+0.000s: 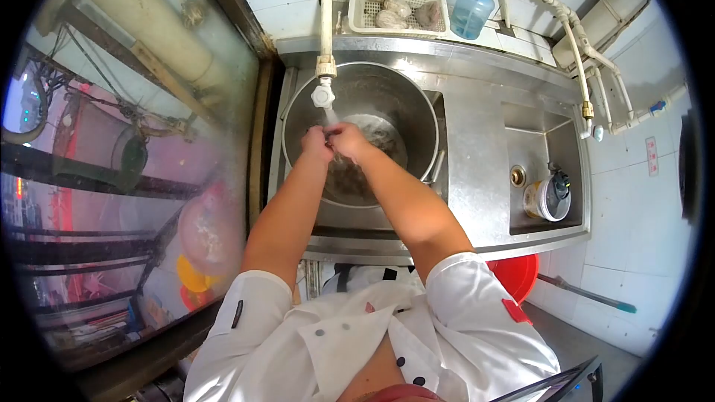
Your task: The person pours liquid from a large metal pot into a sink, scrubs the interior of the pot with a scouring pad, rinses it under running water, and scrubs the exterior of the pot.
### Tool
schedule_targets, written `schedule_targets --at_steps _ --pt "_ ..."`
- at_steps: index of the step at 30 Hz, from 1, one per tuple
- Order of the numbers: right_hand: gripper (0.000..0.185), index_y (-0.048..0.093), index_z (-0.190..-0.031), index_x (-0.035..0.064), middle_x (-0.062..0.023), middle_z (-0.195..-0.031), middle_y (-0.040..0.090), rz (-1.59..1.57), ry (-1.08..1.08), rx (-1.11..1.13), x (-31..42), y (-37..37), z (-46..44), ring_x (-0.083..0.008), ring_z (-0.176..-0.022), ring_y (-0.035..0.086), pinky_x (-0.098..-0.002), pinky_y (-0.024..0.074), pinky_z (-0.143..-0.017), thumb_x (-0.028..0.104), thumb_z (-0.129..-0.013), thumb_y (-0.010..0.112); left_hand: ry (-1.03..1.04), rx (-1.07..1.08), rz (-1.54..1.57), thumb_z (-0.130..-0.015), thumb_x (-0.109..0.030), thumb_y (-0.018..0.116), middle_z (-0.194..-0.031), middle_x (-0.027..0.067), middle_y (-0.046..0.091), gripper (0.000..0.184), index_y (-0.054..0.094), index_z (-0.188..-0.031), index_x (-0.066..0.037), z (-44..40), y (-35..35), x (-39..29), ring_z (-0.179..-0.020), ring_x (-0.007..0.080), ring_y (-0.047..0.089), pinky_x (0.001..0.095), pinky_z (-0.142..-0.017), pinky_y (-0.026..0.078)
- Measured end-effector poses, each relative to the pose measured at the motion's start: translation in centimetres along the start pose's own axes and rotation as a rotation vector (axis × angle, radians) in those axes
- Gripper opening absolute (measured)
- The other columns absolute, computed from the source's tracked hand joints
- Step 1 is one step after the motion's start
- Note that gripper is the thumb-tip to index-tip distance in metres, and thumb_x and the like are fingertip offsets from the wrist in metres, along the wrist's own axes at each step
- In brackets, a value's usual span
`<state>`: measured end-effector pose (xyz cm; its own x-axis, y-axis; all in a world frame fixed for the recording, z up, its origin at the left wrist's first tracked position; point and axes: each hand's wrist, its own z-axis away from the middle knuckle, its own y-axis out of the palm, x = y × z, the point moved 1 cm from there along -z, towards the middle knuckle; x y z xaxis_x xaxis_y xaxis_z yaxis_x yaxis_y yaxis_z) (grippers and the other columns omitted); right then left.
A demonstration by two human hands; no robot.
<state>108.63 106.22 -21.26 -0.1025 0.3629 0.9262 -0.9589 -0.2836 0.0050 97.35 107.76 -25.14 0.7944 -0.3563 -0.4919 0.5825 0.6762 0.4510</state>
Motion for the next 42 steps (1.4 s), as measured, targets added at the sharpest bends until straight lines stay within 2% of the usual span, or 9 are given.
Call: schedule_targets --at_steps 4,14,16,20,34,35,37,39,42 --pt "0.025 0.067 -0.104 0.0005 -0.0127 -0.093 0.063 -0.481 0.407 -0.429 1.1 -1.2 -0.5 -0.0232 -0.082 0.059 -0.0393 0.0483 -0.072 0.016 -0.089 0.056 0.051 -0.080 -0.026 -0.090 -0.003 0.052 -0.102 0.0152 0.064 0.019 0.059 -0.107 -0.003 1.7 2.2 -0.8 -0.087 0.0329 0.066 0.0495 -0.070 0.055" --pt "0.037 0.053 -0.125 0.0010 -0.0181 -0.116 0.061 -0.864 0.445 -0.307 0.7 0.6 -2.7 -0.0335 -0.099 0.062 -0.0514 0.0520 -0.076 0.023 -0.098 0.043 0.215 -0.110 -0.009 -0.091 -0.004 0.055 -0.115 0.0134 0.062 0.030 0.054 -0.121 -0.002 4.3 3.2 -2.0 -0.098 0.0320 0.065 0.0511 -0.080 0.056" --pt "0.029 0.057 -0.113 0.0001 -0.0153 -0.098 0.062 -0.916 0.439 -0.337 -0.7 1.5 -4.7 -0.0288 -0.075 0.061 -0.0430 0.0460 -0.050 0.019 -0.096 0.043 0.258 -0.103 -0.059 -0.092 -0.006 0.055 -0.117 0.0131 0.062 0.032 0.051 -0.123 -0.003 5.9 3.2 -2.0 -0.098 0.0314 0.065 0.0500 -0.079 0.056" --pt "0.029 0.058 -0.112 0.0005 -0.0154 -0.099 0.062 -0.902 0.467 -0.336 -3.0 2.0 -6.0 -0.0298 -0.079 0.062 -0.0462 0.0478 -0.052 0.021 -0.097 0.043 0.261 -0.143 -0.235 -0.093 -0.008 0.056 -0.118 0.0134 0.060 0.036 0.047 -0.127 -0.004 10.0 3.0 -2.4 -0.096 0.0296 0.065 0.0473 -0.073 0.055" --pt "0.023 0.061 -0.107 0.0020 -0.0117 -0.094 0.065 -0.658 0.565 0.159 -3.8 -3.3 -2.5 -0.0198 -0.077 0.066 -0.0360 0.0550 -0.058 0.021 -0.095 0.058 -0.188 0.066 -0.526 -0.096 -0.017 0.053 -0.121 0.0160 0.060 0.032 0.054 -0.124 -0.003 8.0 1.8 -3.8 -0.107 0.0345 0.061 0.0601 -0.091 0.049" --pt "0.023 0.061 -0.107 0.0020 -0.0117 -0.094 0.065 -0.658 0.560 0.154 -4.0 -4.3 -2.4 -0.0198 -0.077 0.066 -0.0360 0.0550 -0.058 0.021 -0.095 0.058 -0.193 0.067 -0.620 -0.096 -0.019 0.052 -0.122 0.0152 0.060 0.031 0.054 -0.123 -0.003 8.0 2.4 -3.7 -0.108 0.0335 0.061 0.0610 -0.093 0.048" --pt "0.028 0.065 -0.116 0.0020 -0.0122 -0.100 0.070 0.011 0.505 -0.168 0.4 -6.7 0.7 -0.0186 -0.068 0.067 -0.0314 0.0484 -0.048 0.017 -0.091 0.063 -0.194 0.159 -0.537 -0.096 -0.021 0.053 -0.114 0.0108 0.061 0.028 0.058 -0.118 -0.006 7.4 3.2 -3.8 -0.108 0.0294 0.061 0.0570 -0.091 0.049" --pt "0.037 0.063 -0.121 -0.0019 -0.0149 -0.102 0.070 -0.005 0.438 -0.151 3.6 -8.9 2.9 -0.0204 -0.069 0.066 -0.0341 0.0461 -0.046 0.015 -0.088 0.068 -0.193 0.248 -0.453 -0.095 -0.023 0.054 -0.106 0.0064 0.063 0.024 0.062 -0.114 -0.009 4.3 3.4 -3.6 -0.108 0.0254 0.062 0.0531 -0.089 0.050" --pt "0.036 0.063 -0.119 -0.0013 -0.0135 -0.104 0.069 0.211 0.040 -0.414 5.2 -11.6 4.3 -0.0213 -0.084 0.066 -0.0332 0.0520 -0.065 0.009 -0.085 0.070 0.070 0.140 0.053 -0.097 -0.030 0.048 -0.092 -0.0049 0.058 0.019 0.062 -0.096 -0.018 2.3 5.9 -2.8 -0.089 0.0153 0.058 0.0377 -0.076 0.050"
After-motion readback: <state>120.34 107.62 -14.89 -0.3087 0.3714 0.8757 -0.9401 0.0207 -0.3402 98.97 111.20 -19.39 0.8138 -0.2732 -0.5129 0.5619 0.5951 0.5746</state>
